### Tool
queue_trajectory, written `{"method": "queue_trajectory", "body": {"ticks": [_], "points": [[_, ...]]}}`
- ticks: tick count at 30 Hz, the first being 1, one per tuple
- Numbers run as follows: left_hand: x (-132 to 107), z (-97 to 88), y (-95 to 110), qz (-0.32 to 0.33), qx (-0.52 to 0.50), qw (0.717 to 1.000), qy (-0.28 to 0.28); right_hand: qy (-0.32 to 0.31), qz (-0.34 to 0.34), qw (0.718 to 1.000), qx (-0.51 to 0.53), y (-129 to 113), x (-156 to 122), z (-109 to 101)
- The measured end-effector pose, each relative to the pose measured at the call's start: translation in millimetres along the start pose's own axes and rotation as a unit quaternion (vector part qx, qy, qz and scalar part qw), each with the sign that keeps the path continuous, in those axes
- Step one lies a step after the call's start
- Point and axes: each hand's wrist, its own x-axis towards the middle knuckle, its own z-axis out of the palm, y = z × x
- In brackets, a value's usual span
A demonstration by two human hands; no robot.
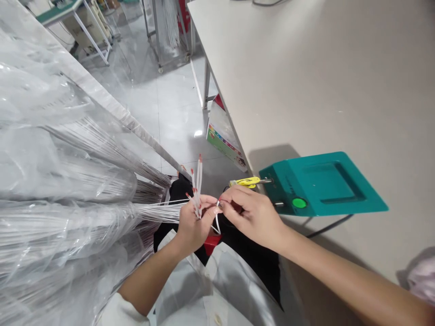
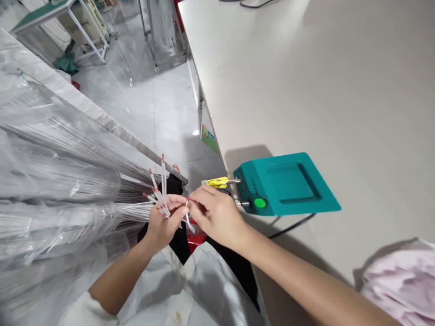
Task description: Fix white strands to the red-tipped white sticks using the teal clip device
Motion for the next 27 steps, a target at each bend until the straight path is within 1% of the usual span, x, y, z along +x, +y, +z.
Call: {"method": "queue_trajectory", "body": {"ticks": [1,2,3,4,6,8,9,10,11,12,13,15,18,20,21,22,23,24,25,26,27], "points": [[0,0.0,-1,0.014,0.025,1.000,0.008,-0.007,0.056,0.997,0.052,-3,2,0],[0,-0.3,-1,0.030,0.053,0.998,0.013,-0.021,0.121,0.986,0.108,-6,4,0],[0,-1.0,-2,0.048,0.081,0.995,0.016,-0.038,0.190,0.966,0.169,-8,5,-1],[0,-1.8,-3,0.067,0.109,0.992,0.015,-0.056,0.254,0.936,0.235,-10,7,-1],[-1,-3.6,-4,0.103,0.159,0.982,0.007,-0.084,0.359,0.855,0.366,-11,8,-1],[-1,-5.0,-5,0.126,0.185,0.975,-0.013,-0.103,0.424,0.773,0.461,-9,8,-2],[-2,-5.4,-6,0.127,0.183,0.974,-0.025,-0.110,0.444,0.744,0.487,-8,7,-2],[-2,-5.6,-6,0.120,0.174,0.977,-0.038,-0.118,0.456,0.728,0.497,-7,6,-2],[-3,-5.6,-6,0.105,0.158,0.981,-0.047,-0.125,0.460,0.727,0.493,-6,5,-3],[-3,-5.5,-6,0.085,0.139,0.985,-0.050,-0.129,0.456,0.740,0.478,-6,4,-4],[-3,-5.4,-6,0.064,0.120,0.989,-0.050,-0.127,0.442,0.762,0.456,-6,2,-5],[-3,-5.0,-5,0.035,0.092,0.994,-0.043,-0.118,0.393,0.817,0.405,-7,0,-7],[-3,-3.9,-4,0.020,0.080,0.995,-0.048,-0.096,0.274,0.908,0.304,-7,-4,-7],[-3,-2.8,-5,0.014,0.073,0.996,-0.056,-0.079,0.163,0.966,0.184,-6,-5,-6],[-4,-2.3,-6,0.010,0.068,0.996,-0.059,-0.068,0.099,0.987,0.104,-5,-6,-6],[-4,-1.8,-7,0.004,0.063,0.996,-0.062,-0.058,0.031,0.998,0.016,-3,-6,-6],[-4,-1.4,-8,0.000,0.060,0.996,-0.064,-0.051,-0.034,0.995,-0.074,-2,-7,-7],[-4,-1.2,-9,-0.005,0.059,0.996,-0.067,-0.042,-0.091,0.983,-0.156,0,-7,-10],[-3,-1.0,-9,-0.007,0.061,0.996,-0.071,-0.026,-0.138,0.964,-0.226,2,-7,-14],[-2,-0.9,-10,-0.008,0.063,0.995,-0.073,-0.004,-0.172,0.944,-0.282,3,-7,-19],[-1,-0.6,-9,-0.008,0.065,0.995,-0.073,0.019,-0.192,0.926,-0.326,4,-7,-25]]}}
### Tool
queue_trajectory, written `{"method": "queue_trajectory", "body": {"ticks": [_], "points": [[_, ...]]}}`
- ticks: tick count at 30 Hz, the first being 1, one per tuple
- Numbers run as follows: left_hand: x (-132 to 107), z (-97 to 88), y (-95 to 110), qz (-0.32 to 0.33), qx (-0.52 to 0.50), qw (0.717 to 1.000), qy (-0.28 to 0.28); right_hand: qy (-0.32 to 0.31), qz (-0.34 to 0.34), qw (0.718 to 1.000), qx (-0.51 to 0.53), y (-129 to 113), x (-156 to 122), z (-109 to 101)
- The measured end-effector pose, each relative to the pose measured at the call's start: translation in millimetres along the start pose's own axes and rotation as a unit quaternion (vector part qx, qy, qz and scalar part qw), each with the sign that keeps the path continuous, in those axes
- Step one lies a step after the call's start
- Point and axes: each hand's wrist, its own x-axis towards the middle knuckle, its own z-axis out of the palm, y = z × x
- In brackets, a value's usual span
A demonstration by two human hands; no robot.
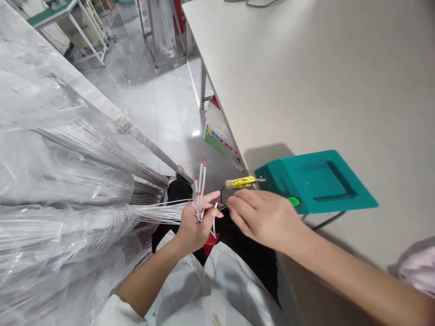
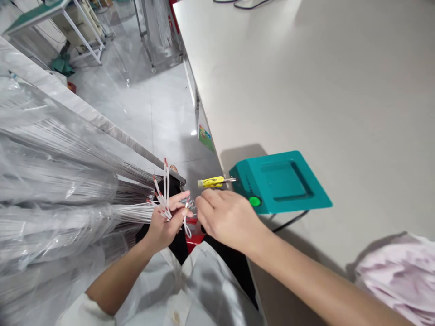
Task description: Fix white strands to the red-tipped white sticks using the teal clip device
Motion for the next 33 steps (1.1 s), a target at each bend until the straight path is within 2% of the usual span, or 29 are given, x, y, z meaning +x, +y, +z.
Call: {"method": "queue_trajectory", "body": {"ticks": [2,3,7,11,16,26,29,33], "points": [[5,0.3,2,-0.004,0.000,1.000,0.003,0.027,-0.005,0.996,-0.083,10,-1,-9],[8,0.7,4,-0.007,-0.003,1.000,0.005,0.013,-0.004,0.993,-0.120,14,-1,-13],[21,4.6,14,-0.018,-0.039,0.999,0.018,-0.108,-0.008,0.974,-0.201,26,-1,-20],[32,10.7,18,-0.037,-0.085,0.995,0.037,-0.180,0.003,0.962,-0.207,31,6,-18],[37,17.0,12,-0.025,-0.120,0.991,0.046,-0.241,0.010,0.962,-0.129,41,19,-18],[37,32.2,3,0.026,-0.068,0.993,0.092,-0.244,0.004,0.965,-0.099,46,18,-15],[37,35.1,-1,0.022,-0.065,0.993,0.101,-0.251,0.005,0.963,-0.103,46,19,-16],[36,34.5,-1,0.016,-0.060,0.993,0.097,-0.229,0.003,0.967,-0.108,46,17,-13]]}}
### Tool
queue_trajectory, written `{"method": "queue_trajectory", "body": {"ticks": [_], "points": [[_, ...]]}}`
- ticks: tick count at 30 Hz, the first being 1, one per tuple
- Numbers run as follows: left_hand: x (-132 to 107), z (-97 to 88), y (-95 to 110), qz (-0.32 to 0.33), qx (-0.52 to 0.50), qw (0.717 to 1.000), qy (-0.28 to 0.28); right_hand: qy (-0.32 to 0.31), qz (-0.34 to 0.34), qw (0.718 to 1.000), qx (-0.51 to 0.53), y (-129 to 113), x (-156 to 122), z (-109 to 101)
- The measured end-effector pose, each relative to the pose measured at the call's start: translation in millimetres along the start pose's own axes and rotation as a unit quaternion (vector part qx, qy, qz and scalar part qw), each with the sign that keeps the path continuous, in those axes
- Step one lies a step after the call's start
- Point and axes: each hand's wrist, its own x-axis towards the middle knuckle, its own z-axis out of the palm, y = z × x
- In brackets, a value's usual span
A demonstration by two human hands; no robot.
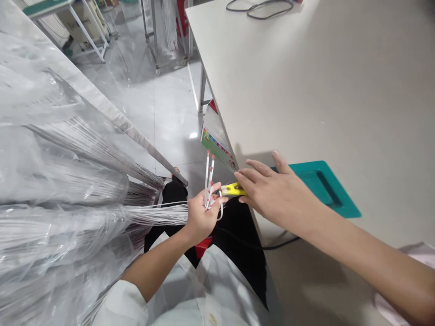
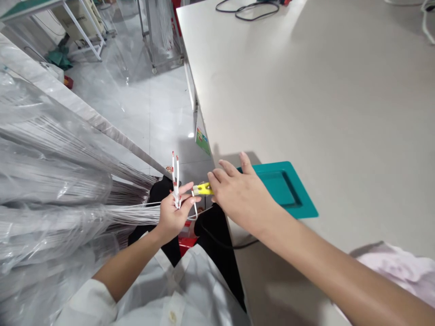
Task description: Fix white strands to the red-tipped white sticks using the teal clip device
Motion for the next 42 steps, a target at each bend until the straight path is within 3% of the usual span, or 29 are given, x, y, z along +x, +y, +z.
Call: {"method": "queue_trajectory", "body": {"ticks": [9,14,16,19,23,25,32,34,38,40,42], "points": [[-2,-9.7,12,0.011,0.006,1.000,-0.012,0.033,0.016,0.998,0.047,3,-3,4],[-6,-25.0,15,0.000,0.001,1.000,-0.017,0.151,0.050,0.972,0.170,-18,-9,-7],[-9,-31.9,16,0.006,-0.012,1.000,-0.024,0.198,0.086,0.938,0.271,-36,-12,-8],[-13,-40.3,20,0.018,-0.034,0.998,-0.047,0.160,0.155,0.867,0.446,-59,-11,-3],[-19,-46.5,24,0.010,-0.067,0.993,-0.094,0.052,0.226,0.709,0.666,-73,0,3],[-20,-48.4,24,0.001,-0.084,0.989,-0.124,0.032,0.232,0.641,0.731,-75,5,5],[-21,-53.6,24,-0.013,-0.088,0.980,-0.179,0.060,0.249,0.517,0.817,-83,12,11],[-19,-54.3,23,-0.023,-0.087,0.982,-0.163,0.074,0.263,0.530,0.803,-84,13,10],[-9,-57.7,18,-0.028,-0.083,0.995,-0.047,0.150,0.288,0.652,0.685,-82,14,4],[-3,-59.8,15,-0.012,-0.104,0.994,0.017,0.195,0.282,0.690,0.638,-83,13,5],[1,-61.2,13,-0.007,-0.137,0.989,0.060,0.200,0.266,0.707,0.624,-87,13,8]]}}
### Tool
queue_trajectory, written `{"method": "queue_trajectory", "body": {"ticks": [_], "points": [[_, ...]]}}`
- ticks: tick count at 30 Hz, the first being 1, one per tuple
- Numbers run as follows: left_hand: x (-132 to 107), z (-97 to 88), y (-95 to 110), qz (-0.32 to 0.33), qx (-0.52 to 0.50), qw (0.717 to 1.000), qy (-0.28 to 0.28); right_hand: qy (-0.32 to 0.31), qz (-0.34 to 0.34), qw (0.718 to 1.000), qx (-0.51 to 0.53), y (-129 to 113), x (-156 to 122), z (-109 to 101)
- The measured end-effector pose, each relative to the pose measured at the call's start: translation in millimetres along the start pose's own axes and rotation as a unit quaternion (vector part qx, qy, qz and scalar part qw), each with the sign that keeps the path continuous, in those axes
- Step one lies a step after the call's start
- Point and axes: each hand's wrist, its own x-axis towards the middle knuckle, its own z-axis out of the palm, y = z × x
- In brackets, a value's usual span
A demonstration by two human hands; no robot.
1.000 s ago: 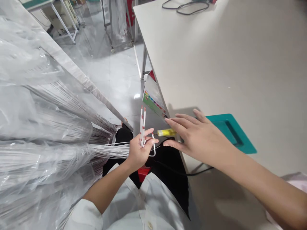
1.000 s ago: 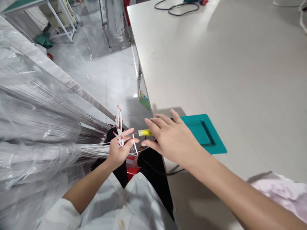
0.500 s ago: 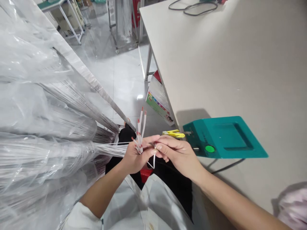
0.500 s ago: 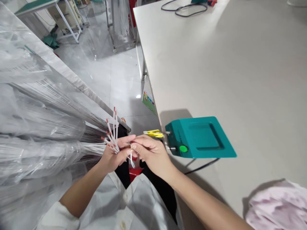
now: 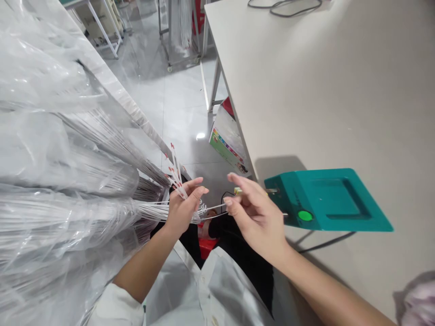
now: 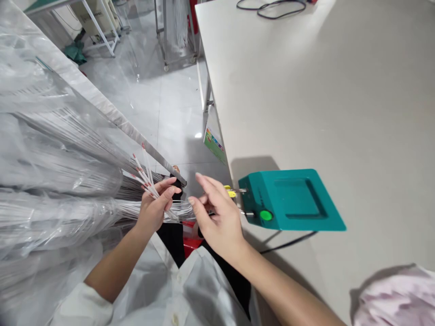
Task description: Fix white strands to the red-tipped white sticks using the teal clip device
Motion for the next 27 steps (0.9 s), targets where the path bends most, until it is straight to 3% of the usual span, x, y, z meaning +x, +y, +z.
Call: {"method": "queue_trajectory", "body": {"ticks": [2,7,10,15,17,20,23,27], "points": [[1,0.2,2,-0.011,-0.035,0.999,0.007,-0.048,0.013,0.999,-0.004,6,-4,7],[-6,1.7,12,-0.063,-0.074,0.994,-0.052,-0.223,0.031,0.974,-0.012,21,-13,26],[-3,-2.9,16,-0.057,-0.080,0.994,-0.043,-0.210,0.004,0.977,-0.045,23,-13,24],[8,-17.6,20,-0.006,-0.115,0.992,0.054,-0.146,-0.093,0.980,-0.102,21,-10,13],[10,-20.5,20,0.000,-0.124,0.990,0.071,-0.134,-0.099,0.979,-0.121,20,-10,13],[7,-18.2,20,-0.005,-0.134,0.989,0.058,-0.212,-0.041,0.967,-0.133,19,-10,22],[1,-11.9,15,-0.043,-0.134,0.990,-0.005,-0.322,0.063,0.938,-0.110,19,-10,39],[-4,-10.1,6,-0.083,-0.127,0.987,-0.049,-0.356,0.137,0.921,-0.080,23,-10,58]]}}
